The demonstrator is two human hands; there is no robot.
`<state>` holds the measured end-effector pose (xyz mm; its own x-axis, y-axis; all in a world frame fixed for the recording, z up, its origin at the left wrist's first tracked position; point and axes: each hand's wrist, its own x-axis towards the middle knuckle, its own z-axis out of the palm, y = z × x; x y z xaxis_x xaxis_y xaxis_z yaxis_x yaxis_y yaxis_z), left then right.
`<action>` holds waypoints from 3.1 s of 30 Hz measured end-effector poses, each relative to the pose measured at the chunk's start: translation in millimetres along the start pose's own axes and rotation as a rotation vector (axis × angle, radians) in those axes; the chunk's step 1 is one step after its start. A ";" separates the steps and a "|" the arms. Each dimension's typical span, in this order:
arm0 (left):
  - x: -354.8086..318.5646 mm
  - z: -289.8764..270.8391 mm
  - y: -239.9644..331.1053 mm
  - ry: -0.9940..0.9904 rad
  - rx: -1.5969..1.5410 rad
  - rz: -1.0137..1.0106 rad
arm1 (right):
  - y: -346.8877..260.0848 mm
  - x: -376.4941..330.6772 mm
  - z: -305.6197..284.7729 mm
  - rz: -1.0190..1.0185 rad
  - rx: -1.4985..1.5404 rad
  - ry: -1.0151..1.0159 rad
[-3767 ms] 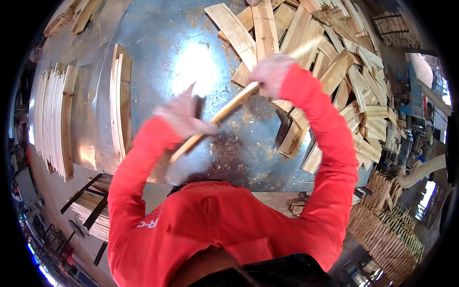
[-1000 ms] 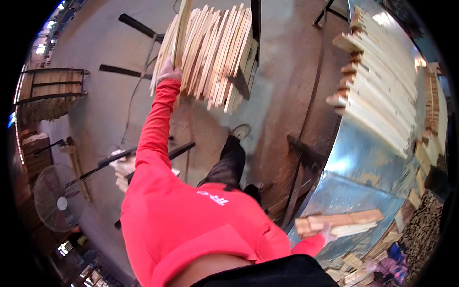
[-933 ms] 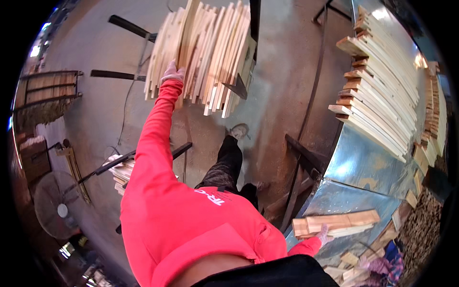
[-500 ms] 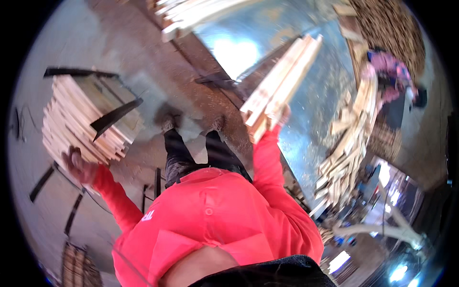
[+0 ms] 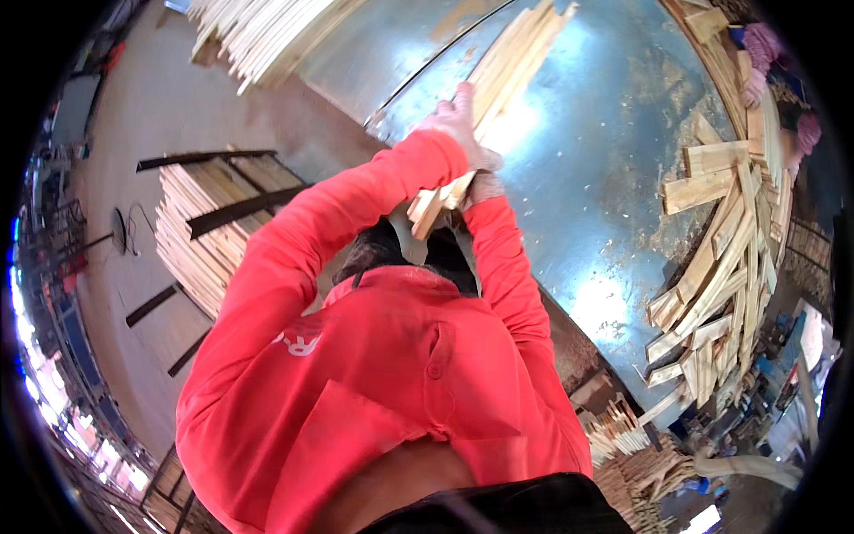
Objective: The person repeatedly picks up wooden planks from a pile on a metal table and stacks them neatly on a nearby rack. The person handles the planks one by one or in small groups, aligning them before placing them on the rack.
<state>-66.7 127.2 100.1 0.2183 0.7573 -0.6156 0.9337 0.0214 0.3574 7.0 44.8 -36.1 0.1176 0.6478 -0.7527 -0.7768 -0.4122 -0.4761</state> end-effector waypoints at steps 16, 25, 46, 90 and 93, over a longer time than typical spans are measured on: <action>59.4 -73.3 -110.4 0.247 -0.031 0.094 | -23.1 99.2 158.4 -0.129 -0.350 -0.098; 51.0 -138.6 -287.0 1.135 -0.821 0.024 | 40.7 139.9 263.4 -0.114 -0.296 -0.188; -35.8 -31.5 -422.7 1.650 -2.156 -0.349 | 18.4 152.4 188.1 -0.037 -0.374 -0.323; -294.7 338.4 -1087.6 0.832 -0.605 -0.737 | 498.2 -154.3 239.9 0.113 -2.104 -0.967; -270.3 244.9 -1045.1 0.964 -0.726 -0.752 | 441.4 -171.4 229.8 -0.020 -2.114 -0.765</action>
<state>-1032.0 -259.7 -279.1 -0.8079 0.5503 -0.2109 0.3237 0.7134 0.6215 -498.2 -101.0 -12.8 -0.4761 0.4927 -0.7284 0.8528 0.0567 -0.5191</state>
